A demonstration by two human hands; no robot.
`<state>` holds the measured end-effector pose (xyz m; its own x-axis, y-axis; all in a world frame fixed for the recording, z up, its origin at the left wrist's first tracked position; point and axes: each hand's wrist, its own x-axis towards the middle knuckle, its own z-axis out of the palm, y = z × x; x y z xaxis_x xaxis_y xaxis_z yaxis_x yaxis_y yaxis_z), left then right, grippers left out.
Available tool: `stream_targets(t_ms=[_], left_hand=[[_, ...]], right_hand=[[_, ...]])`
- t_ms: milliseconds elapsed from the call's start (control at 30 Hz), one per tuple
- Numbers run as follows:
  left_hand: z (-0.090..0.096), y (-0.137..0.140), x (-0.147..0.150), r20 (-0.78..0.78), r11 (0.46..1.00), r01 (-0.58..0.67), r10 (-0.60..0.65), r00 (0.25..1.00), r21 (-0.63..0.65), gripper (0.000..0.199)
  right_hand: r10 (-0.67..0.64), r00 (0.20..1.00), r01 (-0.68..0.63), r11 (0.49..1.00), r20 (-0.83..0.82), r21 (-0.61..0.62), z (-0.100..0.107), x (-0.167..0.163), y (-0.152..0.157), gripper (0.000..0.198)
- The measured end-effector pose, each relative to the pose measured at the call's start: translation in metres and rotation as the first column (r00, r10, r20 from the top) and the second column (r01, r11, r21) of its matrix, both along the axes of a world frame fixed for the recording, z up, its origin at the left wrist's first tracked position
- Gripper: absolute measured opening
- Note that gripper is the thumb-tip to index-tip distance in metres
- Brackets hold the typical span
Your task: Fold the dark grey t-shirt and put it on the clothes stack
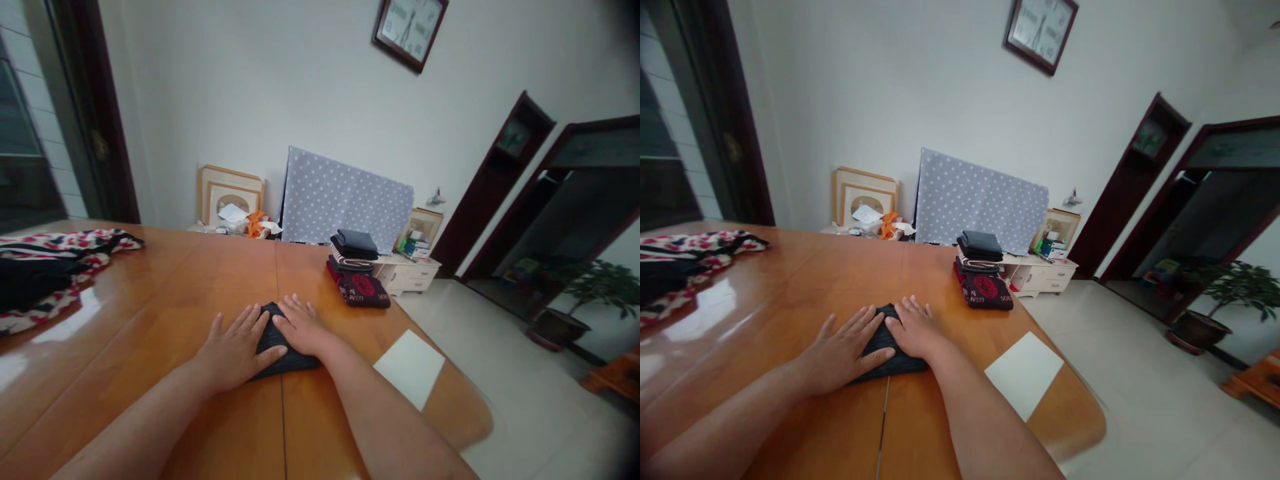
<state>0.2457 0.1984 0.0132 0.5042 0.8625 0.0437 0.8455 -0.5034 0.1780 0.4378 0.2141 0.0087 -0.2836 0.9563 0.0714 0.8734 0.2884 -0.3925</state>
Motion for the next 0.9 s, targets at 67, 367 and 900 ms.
stream_targets(t_ms=[67,367,900], left_hand=[[0.002,-0.001,0.000,-0.004,1.000,-0.003,0.003,1.000,-0.010,0.095],[0.005,-0.003,-0.002,0.015,0.999,-0.001,0.002,1.000,-0.047,0.099],[0.003,-0.005,-0.005,0.103,0.998,0.022,-0.016,0.995,-0.059,0.096]], right_hand=[[0.004,1.000,-0.004,0.999,0.000,-0.032,-0.002,0.002,0.001,0.067],[-0.111,0.907,0.163,0.982,-0.407,0.096,-0.017,0.023,0.021,0.056],[-0.151,0.965,0.202,0.948,-0.214,0.245,-0.026,0.032,0.024,0.037]])
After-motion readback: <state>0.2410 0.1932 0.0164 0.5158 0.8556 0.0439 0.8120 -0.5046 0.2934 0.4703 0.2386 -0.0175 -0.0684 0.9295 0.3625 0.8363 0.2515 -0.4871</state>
